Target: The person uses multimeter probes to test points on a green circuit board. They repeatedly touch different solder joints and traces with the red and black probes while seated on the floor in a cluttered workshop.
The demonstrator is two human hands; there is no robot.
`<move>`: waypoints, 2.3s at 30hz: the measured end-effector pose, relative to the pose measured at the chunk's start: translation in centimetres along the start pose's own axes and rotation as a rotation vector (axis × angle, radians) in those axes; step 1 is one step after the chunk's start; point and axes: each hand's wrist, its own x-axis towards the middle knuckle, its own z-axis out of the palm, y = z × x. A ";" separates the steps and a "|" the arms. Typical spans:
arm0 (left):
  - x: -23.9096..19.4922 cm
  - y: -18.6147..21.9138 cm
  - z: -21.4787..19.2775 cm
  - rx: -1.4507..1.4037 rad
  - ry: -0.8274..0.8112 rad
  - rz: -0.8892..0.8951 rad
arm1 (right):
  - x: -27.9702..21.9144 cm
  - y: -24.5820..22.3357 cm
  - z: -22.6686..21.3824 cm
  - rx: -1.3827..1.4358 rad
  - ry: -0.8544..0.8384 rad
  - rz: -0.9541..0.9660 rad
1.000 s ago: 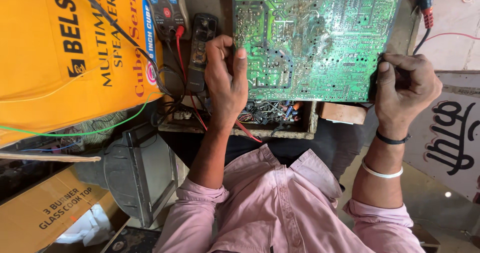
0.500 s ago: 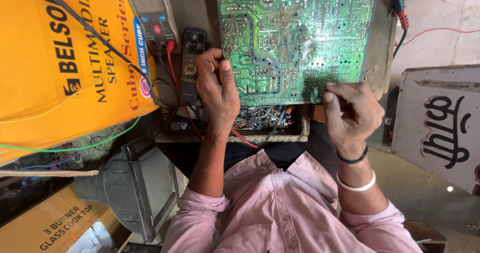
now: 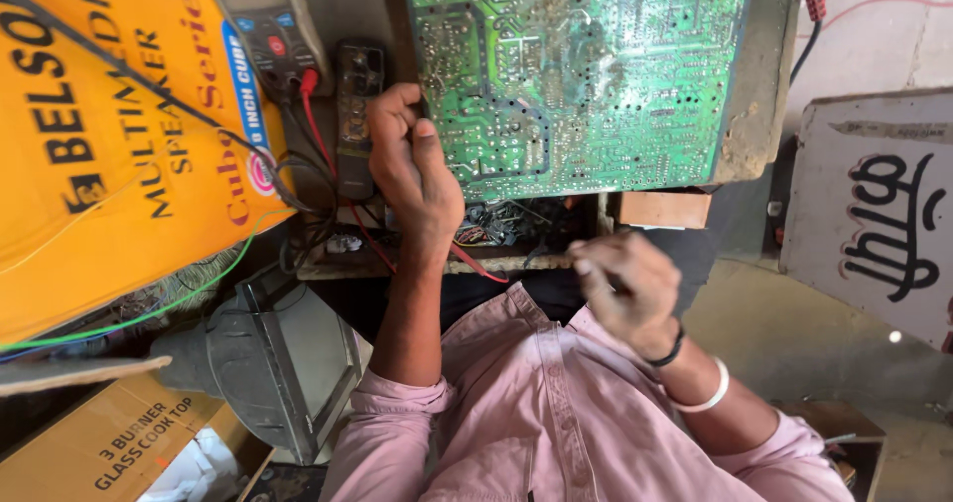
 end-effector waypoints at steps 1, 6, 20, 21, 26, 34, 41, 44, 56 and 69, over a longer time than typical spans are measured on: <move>-0.1 -0.1 0.0 0.005 0.000 -0.002 | -0.6 -0.3 0.7 0.054 -0.012 0.031; 0.0 -0.4 0.0 0.009 -0.001 -0.036 | -1.5 -0.5 1.3 0.064 0.015 0.151; -0.1 -0.6 0.0 -0.023 0.003 -0.054 | 1.9 2.7 -5.9 -0.120 0.456 0.267; -0.2 -0.6 0.0 -0.019 -0.002 -0.047 | 2.0 2.8 -6.0 -0.065 0.501 0.309; -0.1 -0.8 -0.1 -0.018 -0.003 -0.051 | 2.1 3.2 -6.3 -0.407 0.374 0.147; -0.1 -1.1 -0.2 -0.011 0.003 0.017 | 1.3 3.3 -5.4 -0.359 0.360 0.114; -0.4 -1.4 -0.4 -0.062 0.010 -0.052 | 1.4 3.6 -6.0 -0.426 0.339 0.107; -0.3 -1.7 -0.2 -0.068 0.006 -0.043 | 2.2 4.4 -8.1 0.194 0.657 0.441; -0.4 -1.4 -0.3 -0.067 0.021 -0.092 | 2.8 5.5 -10.7 -0.300 0.397 0.217; -0.3 -0.3 -0.1 0.052 0.023 -0.035 | 5.2 2.7 -7.1 -0.015 0.306 0.254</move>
